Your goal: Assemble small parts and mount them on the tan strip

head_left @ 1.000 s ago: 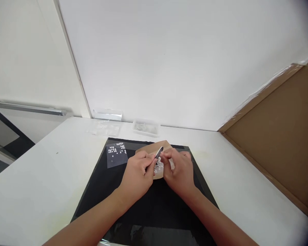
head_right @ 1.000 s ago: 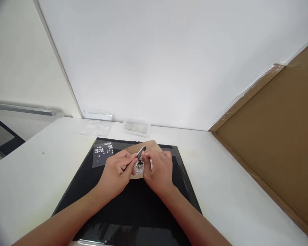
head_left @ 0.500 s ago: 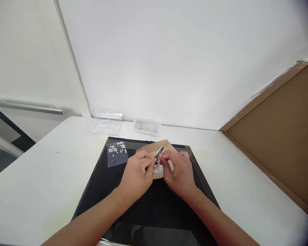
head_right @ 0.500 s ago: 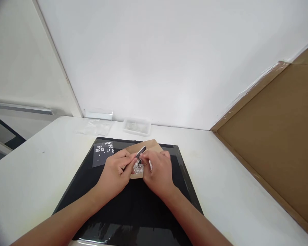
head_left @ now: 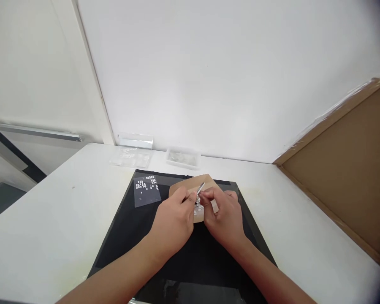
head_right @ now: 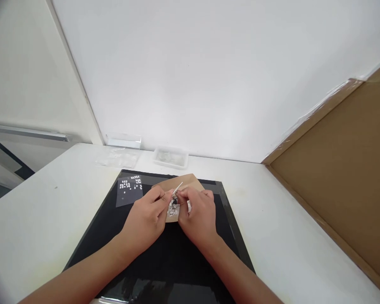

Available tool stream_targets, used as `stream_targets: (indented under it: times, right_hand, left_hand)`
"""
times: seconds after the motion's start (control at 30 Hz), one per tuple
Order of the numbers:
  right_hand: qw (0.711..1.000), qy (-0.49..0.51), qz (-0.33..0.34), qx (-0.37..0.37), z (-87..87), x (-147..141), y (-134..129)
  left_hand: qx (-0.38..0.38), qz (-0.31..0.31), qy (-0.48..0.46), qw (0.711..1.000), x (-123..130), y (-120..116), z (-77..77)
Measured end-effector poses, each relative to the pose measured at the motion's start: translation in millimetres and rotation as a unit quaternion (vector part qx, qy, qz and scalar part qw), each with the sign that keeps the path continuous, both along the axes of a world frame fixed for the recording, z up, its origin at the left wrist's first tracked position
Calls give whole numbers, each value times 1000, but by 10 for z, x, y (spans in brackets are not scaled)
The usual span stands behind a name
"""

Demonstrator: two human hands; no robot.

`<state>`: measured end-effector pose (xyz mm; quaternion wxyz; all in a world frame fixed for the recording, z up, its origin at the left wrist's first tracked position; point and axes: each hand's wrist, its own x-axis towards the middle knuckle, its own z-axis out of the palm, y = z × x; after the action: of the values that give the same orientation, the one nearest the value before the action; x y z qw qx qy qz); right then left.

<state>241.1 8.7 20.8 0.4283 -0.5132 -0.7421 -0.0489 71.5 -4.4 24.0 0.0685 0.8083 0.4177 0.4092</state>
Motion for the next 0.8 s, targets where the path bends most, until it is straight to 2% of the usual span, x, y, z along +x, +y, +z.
stream_targets:
  times: [0.13, 0.27, 0.37, 0.5, 0.57, 0.73, 0.8]
  right_hand:
    - [1000, 15, -19, 2, 6, -3, -16]
    - [1000, 1, 18, 0, -2, -6, -20]
    - [1000, 6, -6, 30, -9, -9, -10]
    - [998, -26, 6, 52, -4, -38, -9]
    - [997, -25, -11, 67, 3, -56, -15]
    - [997, -32, -9, 74, 21, -61, -22]
    - [995, -28, -29, 86, 27, -50, -14]
  left_hand:
    - [10, 13, 21, 1000, 7, -2, 15]
    - [19, 17, 24, 999, 1, 9, 9]
    - [8, 10, 17, 1000, -5, 14, 4]
    - [5, 16, 21, 1000, -12, 15, 3]
    - [5, 21, 25, 999, -15, 15, 1]
    - [3, 18, 28, 999, -9, 2, 13]
    - [0, 16, 28, 999, 0, -7, 27]
